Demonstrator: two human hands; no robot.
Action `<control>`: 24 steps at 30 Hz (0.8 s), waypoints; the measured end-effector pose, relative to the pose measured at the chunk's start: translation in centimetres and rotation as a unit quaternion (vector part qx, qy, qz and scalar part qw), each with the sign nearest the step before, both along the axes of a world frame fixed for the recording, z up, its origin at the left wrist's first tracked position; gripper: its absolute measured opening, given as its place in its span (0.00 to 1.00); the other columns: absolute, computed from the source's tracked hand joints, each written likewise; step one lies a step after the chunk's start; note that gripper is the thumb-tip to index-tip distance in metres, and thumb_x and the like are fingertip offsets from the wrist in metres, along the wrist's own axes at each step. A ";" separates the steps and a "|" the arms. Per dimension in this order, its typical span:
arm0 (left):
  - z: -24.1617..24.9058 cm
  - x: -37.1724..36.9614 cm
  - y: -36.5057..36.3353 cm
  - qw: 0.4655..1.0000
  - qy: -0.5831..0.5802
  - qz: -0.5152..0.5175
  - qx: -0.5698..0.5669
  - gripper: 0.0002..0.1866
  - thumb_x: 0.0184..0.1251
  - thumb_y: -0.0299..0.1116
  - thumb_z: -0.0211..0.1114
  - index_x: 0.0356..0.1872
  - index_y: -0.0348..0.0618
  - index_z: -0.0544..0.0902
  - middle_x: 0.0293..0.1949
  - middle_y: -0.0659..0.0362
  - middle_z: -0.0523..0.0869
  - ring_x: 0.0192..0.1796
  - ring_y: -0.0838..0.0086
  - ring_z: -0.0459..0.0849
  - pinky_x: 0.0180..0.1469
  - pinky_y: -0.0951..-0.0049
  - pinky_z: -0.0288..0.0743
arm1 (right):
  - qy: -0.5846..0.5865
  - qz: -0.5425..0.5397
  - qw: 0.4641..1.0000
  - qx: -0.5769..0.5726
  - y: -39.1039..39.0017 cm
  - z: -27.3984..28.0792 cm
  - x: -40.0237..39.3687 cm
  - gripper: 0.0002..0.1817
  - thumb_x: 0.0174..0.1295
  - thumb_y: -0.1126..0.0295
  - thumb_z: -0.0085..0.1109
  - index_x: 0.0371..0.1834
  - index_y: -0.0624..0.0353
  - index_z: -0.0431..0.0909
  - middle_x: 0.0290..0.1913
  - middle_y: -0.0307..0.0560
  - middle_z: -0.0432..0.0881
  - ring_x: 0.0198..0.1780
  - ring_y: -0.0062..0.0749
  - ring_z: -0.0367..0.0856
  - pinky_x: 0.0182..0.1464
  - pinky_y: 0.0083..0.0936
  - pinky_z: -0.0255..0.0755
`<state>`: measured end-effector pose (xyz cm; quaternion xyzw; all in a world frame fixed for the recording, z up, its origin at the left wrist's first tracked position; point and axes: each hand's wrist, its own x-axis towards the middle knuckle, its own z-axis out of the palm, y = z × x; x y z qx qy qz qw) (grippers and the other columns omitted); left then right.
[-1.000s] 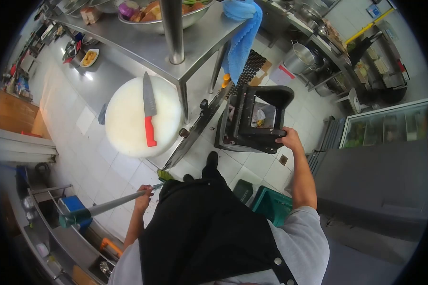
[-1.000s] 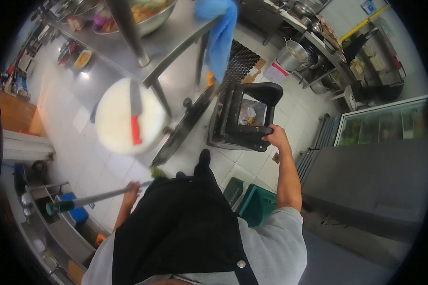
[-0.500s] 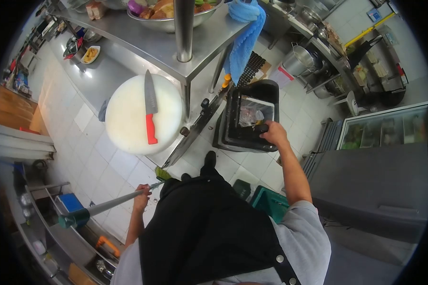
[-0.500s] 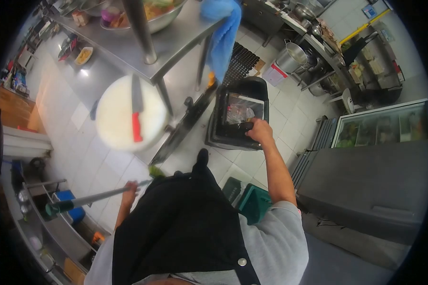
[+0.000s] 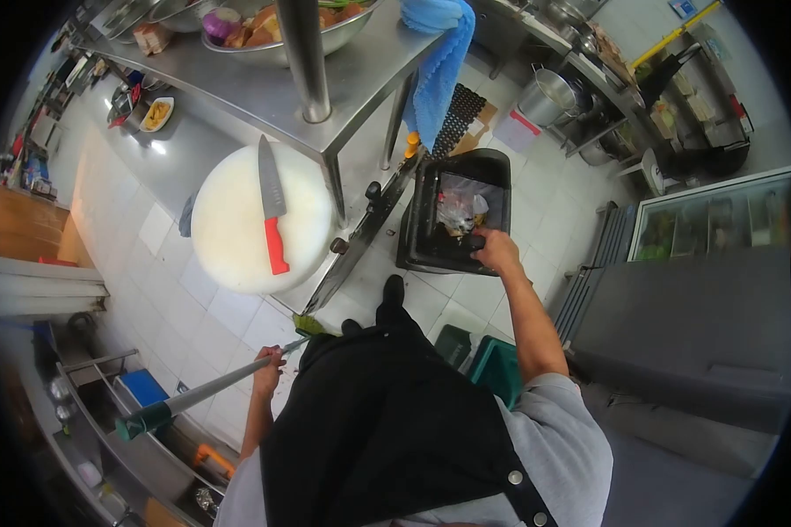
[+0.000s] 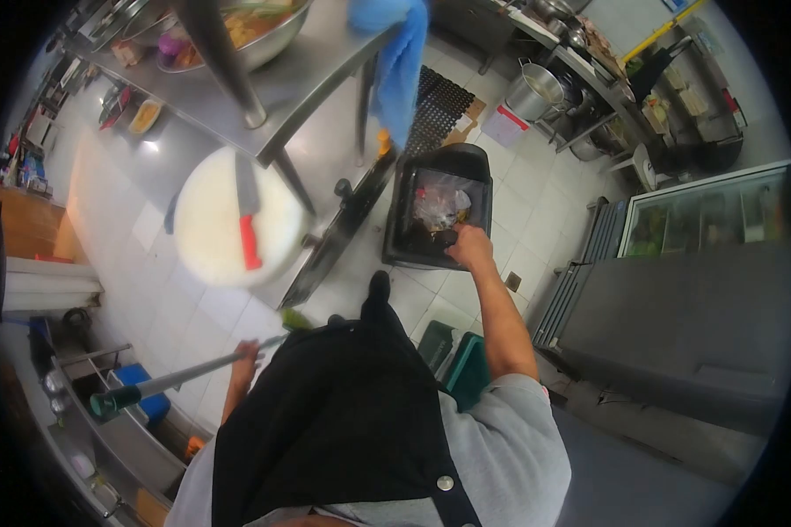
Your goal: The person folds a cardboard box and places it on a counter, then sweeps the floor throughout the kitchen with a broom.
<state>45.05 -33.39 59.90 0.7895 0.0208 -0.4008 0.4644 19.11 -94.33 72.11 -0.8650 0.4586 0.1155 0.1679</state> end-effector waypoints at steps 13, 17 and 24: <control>0.6 0.6 -1.0 0.999 -0.007 -0.042 0.007 0.19 0.80 0.52 0.67 0.52 0.46 0.82 0.45 0.61 0.89 0.44 0.76 0.88 0.41 0.69 0.79 | 0.036 0.018 0.999 0.022 -0.2 -0.1 0.5 0.31 0.53 0.57 0.82 0.64 0.44 0.88 0.53 0.52 0.93 0.58 0.51 0.90 0.60 0.46 0.84; 0.2 1.2 -1.8 0.999 -0.011 -0.041 0.004 0.20 0.80 0.53 0.67 0.52 0.46 0.82 0.44 0.61 0.89 0.45 0.75 0.88 0.41 0.69 0.78 | 0.020 -0.014 0.999 0.033 -2.6 0.5 -1.9 0.31 0.53 0.57 0.82 0.64 0.43 0.88 0.54 0.50 0.93 0.58 0.50 0.90 0.60 0.46 0.84; -0.4 0.5 -0.6 1.000 0.008 -0.012 0.006 0.20 0.81 0.53 0.66 0.51 0.46 0.82 0.44 0.60 0.89 0.45 0.73 0.89 0.41 0.68 0.78 | 0.038 0.006 0.999 0.035 -1.0 -0.4 -1.6 0.33 0.50 0.56 0.83 0.64 0.43 0.88 0.54 0.53 0.92 0.60 0.51 0.89 0.61 0.46 0.84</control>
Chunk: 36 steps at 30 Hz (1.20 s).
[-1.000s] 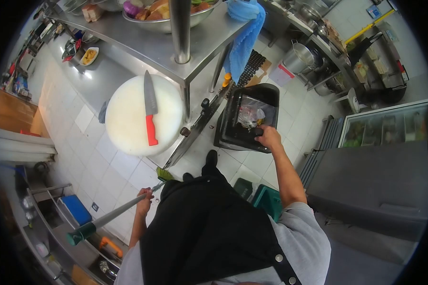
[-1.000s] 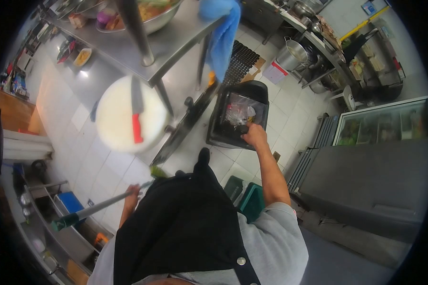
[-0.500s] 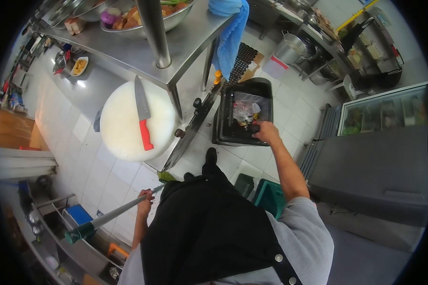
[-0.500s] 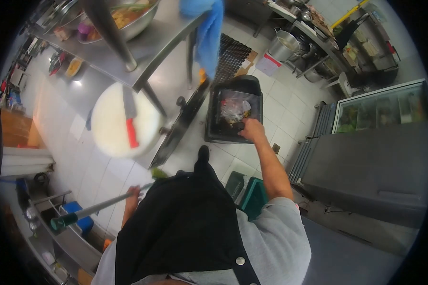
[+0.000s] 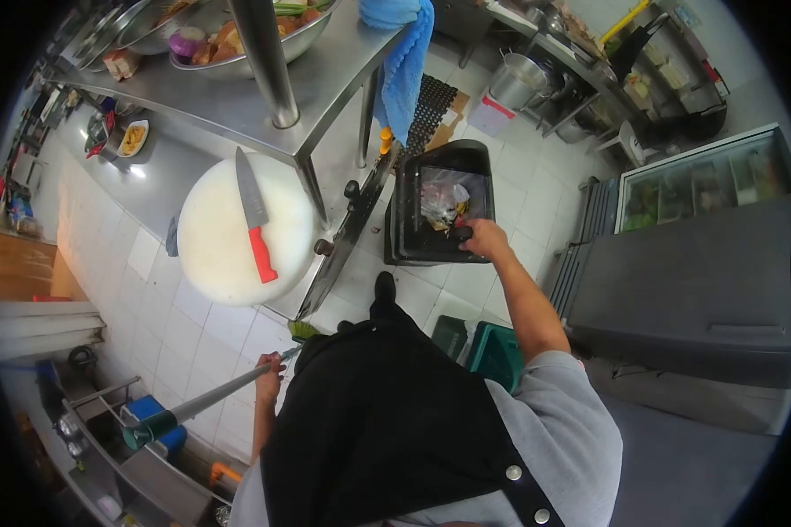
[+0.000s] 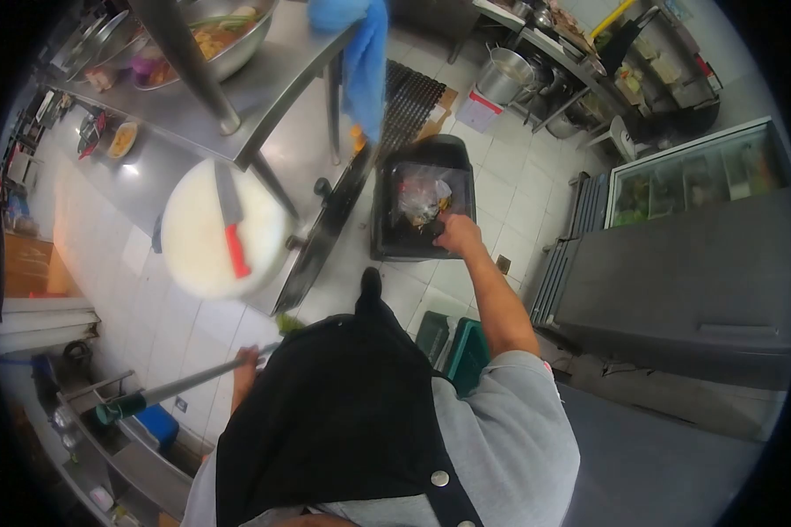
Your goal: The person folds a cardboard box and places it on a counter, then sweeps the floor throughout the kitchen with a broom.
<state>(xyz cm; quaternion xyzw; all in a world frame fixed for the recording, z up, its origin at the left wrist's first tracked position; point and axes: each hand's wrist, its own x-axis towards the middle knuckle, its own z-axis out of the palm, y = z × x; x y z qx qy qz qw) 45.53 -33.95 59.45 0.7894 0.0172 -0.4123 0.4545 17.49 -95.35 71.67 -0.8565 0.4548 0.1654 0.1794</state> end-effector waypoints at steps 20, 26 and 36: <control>2.0 1.3 2.7 0.997 0.043 0.061 -0.005 0.17 0.80 0.54 0.67 0.48 0.51 0.79 0.47 0.62 0.87 0.46 0.71 0.88 0.42 0.67 0.78 | -0.028 -0.017 0.998 0.062 -5.5 2.5 -1.3 0.31 0.45 0.62 0.84 0.58 0.42 0.91 0.50 0.50 0.94 0.55 0.49 0.91 0.60 0.42 0.83; 2.7 0.0 2.3 0.996 0.030 0.077 -0.029 0.17 0.81 0.53 0.67 0.48 0.51 0.80 0.49 0.62 0.88 0.47 0.71 0.89 0.41 0.67 0.79 | -0.004 -0.016 1.000 -0.001 -3.3 8.0 -0.3 0.31 0.46 0.63 0.85 0.59 0.40 0.90 0.49 0.49 0.94 0.56 0.49 0.91 0.60 0.44 0.84; 1.7 0.5 -0.9 0.999 0.023 0.033 0.000 0.16 0.81 0.51 0.67 0.47 0.49 0.80 0.46 0.62 0.88 0.45 0.73 0.88 0.40 0.69 0.78 | 0.012 0.005 1.000 0.023 -2.3 0.8 -1.2 0.31 0.48 0.60 0.84 0.61 0.40 0.90 0.53 0.51 0.93 0.58 0.51 0.90 0.60 0.46 0.84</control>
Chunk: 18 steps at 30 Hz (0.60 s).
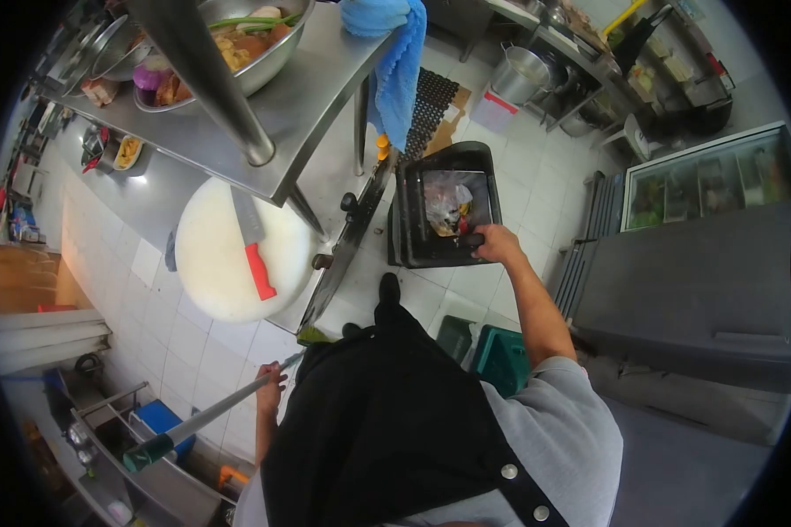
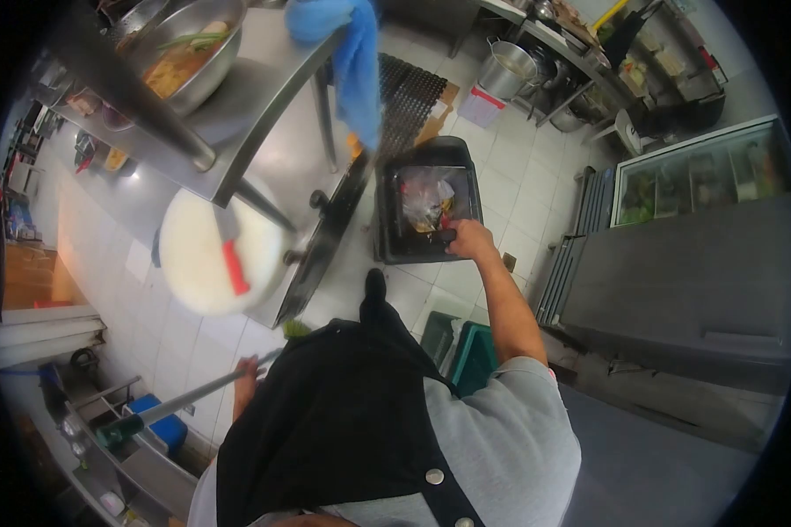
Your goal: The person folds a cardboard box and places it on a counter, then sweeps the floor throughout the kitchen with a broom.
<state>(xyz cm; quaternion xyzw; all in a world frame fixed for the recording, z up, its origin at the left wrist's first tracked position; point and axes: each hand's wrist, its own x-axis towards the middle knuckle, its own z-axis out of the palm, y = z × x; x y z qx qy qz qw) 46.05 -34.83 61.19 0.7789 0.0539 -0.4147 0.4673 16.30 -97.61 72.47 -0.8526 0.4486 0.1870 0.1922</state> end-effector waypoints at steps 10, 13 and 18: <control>-0.2 0.4 -2.4 0.998 -0.025 -0.052 0.011 0.19 0.81 0.52 0.66 0.49 0.46 0.81 0.43 0.61 0.88 0.44 0.74 0.88 0.40 0.69 0.78 | -0.028 -0.016 0.999 0.023 -1.7 -1.4 0.6 0.37 0.50 0.57 0.83 0.68 0.42 0.85 0.56 0.53 0.92 0.61 0.53 0.89 0.63 0.46 0.82; -1.6 0.4 -2.3 0.998 -0.027 -0.052 -0.004 0.20 0.80 0.53 0.67 0.51 0.45 0.81 0.44 0.60 0.88 0.44 0.74 0.88 0.40 0.69 0.78 | -0.026 0.014 0.999 0.019 0.1 -0.8 0.4 0.35 0.51 0.56 0.83 0.66 0.44 0.86 0.56 0.53 0.92 0.60 0.53 0.89 0.63 0.45 0.82; -1.4 0.0 -1.4 0.996 -0.039 -0.079 -0.003 0.23 0.78 0.55 0.68 0.52 0.45 0.82 0.44 0.59 0.88 0.44 0.74 0.88 0.40 0.69 0.78 | -0.039 0.035 0.998 -0.030 2.8 0.3 0.9 0.29 0.52 0.54 0.82 0.59 0.46 0.88 0.51 0.52 0.93 0.57 0.53 0.90 0.58 0.46 0.82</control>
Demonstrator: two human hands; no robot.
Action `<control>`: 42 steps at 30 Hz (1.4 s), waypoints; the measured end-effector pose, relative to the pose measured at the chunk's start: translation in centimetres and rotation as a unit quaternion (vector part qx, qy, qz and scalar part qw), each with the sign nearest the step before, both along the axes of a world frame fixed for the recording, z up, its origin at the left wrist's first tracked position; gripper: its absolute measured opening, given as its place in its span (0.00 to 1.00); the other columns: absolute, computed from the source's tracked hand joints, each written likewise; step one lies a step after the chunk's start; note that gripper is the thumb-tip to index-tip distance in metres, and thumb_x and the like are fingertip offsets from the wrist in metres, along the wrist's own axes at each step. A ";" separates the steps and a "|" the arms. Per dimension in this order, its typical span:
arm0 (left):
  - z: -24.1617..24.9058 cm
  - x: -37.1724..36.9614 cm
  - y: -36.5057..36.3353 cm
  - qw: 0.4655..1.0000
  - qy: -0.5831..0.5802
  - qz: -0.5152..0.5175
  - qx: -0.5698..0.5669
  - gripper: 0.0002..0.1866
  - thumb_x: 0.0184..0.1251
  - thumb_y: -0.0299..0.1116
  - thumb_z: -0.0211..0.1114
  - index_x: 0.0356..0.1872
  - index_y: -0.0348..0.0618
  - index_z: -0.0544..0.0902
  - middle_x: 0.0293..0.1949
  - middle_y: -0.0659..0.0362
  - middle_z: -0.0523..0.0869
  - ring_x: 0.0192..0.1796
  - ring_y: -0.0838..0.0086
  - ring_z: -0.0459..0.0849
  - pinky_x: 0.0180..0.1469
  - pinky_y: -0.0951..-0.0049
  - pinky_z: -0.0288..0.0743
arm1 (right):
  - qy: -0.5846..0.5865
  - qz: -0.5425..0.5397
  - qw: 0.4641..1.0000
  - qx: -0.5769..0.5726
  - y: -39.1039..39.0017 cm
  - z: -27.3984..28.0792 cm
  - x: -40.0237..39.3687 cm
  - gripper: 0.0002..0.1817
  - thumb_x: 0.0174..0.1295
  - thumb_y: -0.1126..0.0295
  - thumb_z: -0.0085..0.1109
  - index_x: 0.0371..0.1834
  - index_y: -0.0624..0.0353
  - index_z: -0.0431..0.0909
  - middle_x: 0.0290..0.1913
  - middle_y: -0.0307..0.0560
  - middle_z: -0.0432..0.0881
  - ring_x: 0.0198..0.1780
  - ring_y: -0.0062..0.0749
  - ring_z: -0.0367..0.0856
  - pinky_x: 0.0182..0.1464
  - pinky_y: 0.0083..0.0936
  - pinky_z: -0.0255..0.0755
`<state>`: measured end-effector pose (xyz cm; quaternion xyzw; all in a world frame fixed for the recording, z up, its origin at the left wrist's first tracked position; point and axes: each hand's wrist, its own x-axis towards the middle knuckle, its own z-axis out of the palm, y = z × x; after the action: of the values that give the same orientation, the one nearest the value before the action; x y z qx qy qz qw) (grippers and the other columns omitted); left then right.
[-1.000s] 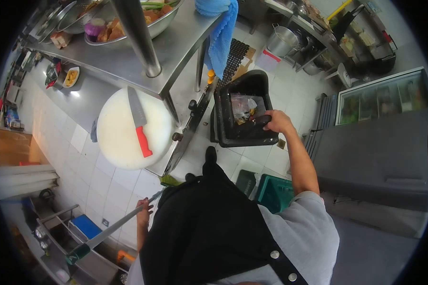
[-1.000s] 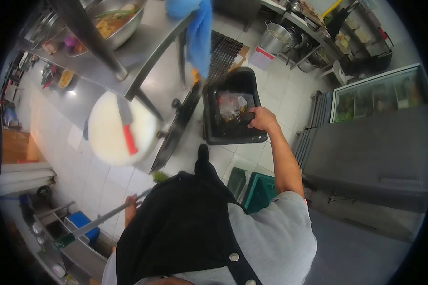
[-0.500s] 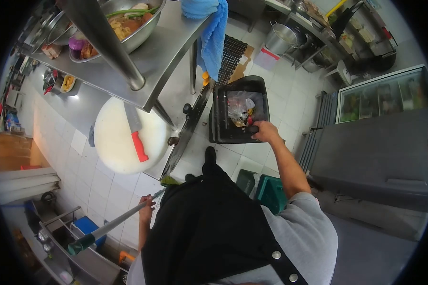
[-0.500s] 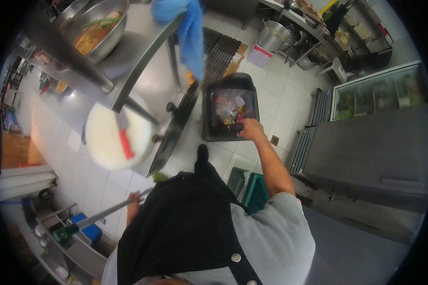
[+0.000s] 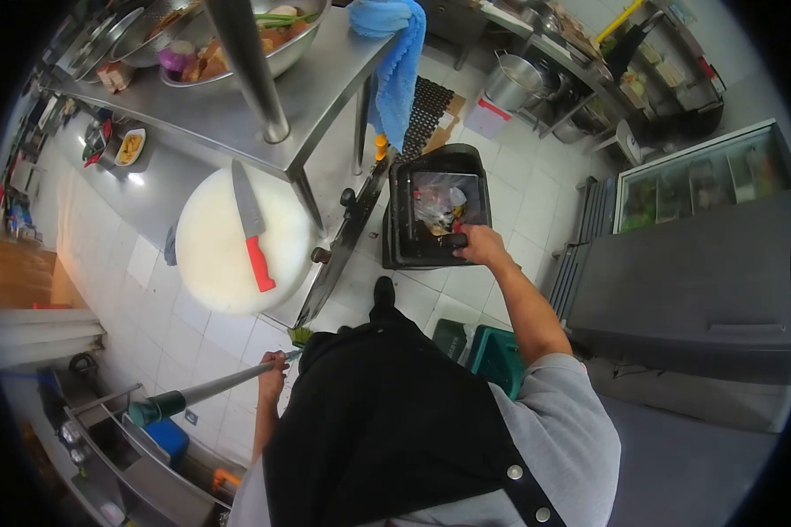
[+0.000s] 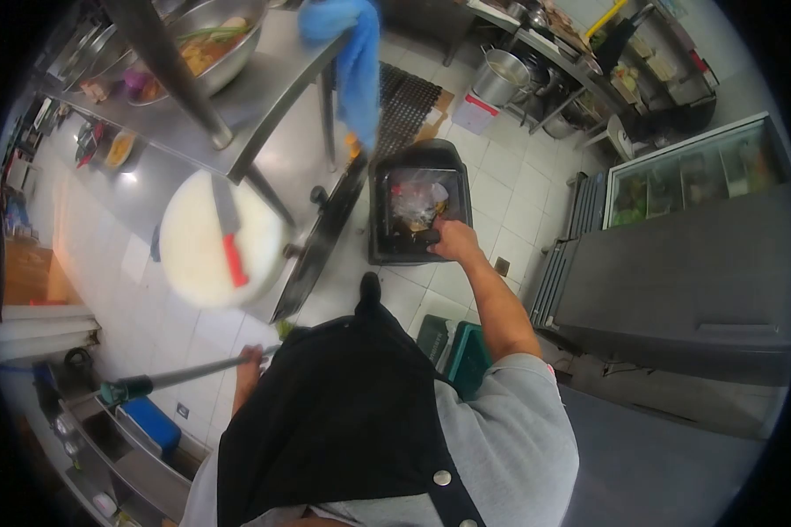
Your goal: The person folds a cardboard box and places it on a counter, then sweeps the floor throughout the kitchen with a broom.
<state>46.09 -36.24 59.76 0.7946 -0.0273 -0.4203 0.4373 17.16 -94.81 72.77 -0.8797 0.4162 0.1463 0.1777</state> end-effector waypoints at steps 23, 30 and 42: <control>1.3 -3.7 7.8 0.983 0.027 0.181 -0.020 0.18 0.82 0.51 0.66 0.43 0.47 0.79 0.63 0.57 0.88 0.49 0.73 0.88 0.44 0.68 0.80 | -0.117 -0.290 0.946 -0.090 -3.6 -2.7 16.9 0.35 0.68 0.46 0.69 0.62 0.69 0.78 0.59 0.72 0.88 0.64 0.66 0.86 0.67 0.53 0.79; -0.6 -3.8 7.4 0.977 0.040 0.203 -0.049 0.17 0.81 0.52 0.67 0.43 0.49 0.80 0.73 0.55 0.83 0.49 0.71 0.89 0.44 0.68 0.80 | -0.108 -0.250 0.960 -0.069 -3.4 -4.3 18.7 0.33 0.67 0.48 0.70 0.63 0.66 0.77 0.59 0.72 0.87 0.63 0.65 0.86 0.66 0.53 0.79; 0.4 -5.3 7.1 0.976 0.042 0.210 -0.031 0.18 0.80 0.53 0.67 0.45 0.50 0.79 0.74 0.55 0.82 0.51 0.70 0.89 0.45 0.67 0.80 | -0.099 -0.262 0.959 -0.040 -3.9 -5.2 19.1 0.36 0.68 0.46 0.68 0.66 0.66 0.75 0.62 0.72 0.86 0.66 0.66 0.84 0.68 0.55 0.77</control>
<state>40.79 -29.16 60.21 0.7502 0.1454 -0.3510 0.5411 36.25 -98.68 67.62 -0.7563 0.6178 -0.0101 0.2151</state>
